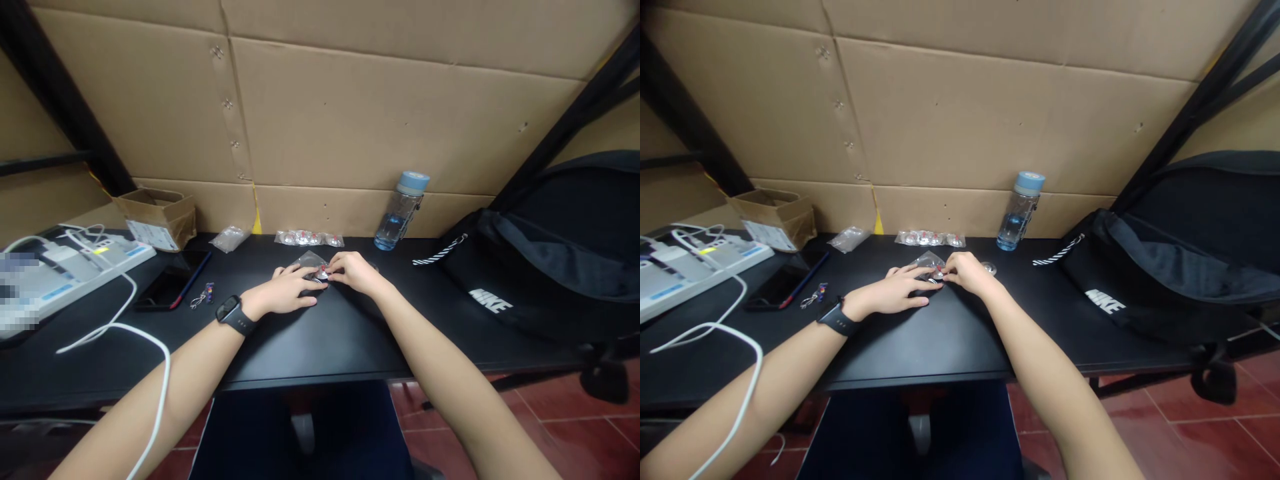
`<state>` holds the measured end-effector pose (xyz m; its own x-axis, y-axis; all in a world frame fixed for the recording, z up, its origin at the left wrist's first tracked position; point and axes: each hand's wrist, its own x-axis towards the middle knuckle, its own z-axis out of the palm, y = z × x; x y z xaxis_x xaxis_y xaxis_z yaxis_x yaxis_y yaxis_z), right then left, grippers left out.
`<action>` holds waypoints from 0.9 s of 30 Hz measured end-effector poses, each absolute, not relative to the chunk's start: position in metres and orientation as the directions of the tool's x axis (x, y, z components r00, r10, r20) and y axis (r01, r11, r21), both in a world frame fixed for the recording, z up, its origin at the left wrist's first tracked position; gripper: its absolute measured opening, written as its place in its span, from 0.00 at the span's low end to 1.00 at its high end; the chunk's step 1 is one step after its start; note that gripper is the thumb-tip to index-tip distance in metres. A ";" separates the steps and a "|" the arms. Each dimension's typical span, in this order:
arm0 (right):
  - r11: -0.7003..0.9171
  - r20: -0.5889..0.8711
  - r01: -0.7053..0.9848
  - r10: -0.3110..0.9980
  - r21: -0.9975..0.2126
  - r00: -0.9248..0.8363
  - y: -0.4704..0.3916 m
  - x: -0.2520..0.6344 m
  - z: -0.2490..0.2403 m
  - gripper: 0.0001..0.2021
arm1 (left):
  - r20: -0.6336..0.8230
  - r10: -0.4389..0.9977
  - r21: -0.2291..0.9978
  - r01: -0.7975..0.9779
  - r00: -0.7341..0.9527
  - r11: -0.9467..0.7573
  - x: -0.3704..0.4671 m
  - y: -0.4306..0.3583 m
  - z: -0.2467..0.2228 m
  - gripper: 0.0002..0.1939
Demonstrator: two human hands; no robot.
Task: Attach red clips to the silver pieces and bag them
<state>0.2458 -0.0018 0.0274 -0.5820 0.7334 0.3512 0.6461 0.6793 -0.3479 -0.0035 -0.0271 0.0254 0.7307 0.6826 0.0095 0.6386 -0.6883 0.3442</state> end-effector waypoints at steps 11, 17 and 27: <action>0.615 0.428 0.701 0.778 -0.363 -0.461 0.008 0.244 0.017 0.03 | -0.154 0.668 0.257 0.682 0.728 -0.684 -0.003 -0.028 0.031 0.29; 0.556 0.497 0.767 0.788 -0.320 -0.363 0.011 0.238 0.012 0.11 | -0.159 0.657 0.247 0.674 0.737 -0.696 -0.004 -0.028 0.032 0.29; 0.487 0.420 0.802 0.845 -0.346 -0.332 0.011 0.227 0.016 0.12 | -0.129 0.606 0.265 0.617 0.785 -0.741 -0.003 -0.030 0.036 0.27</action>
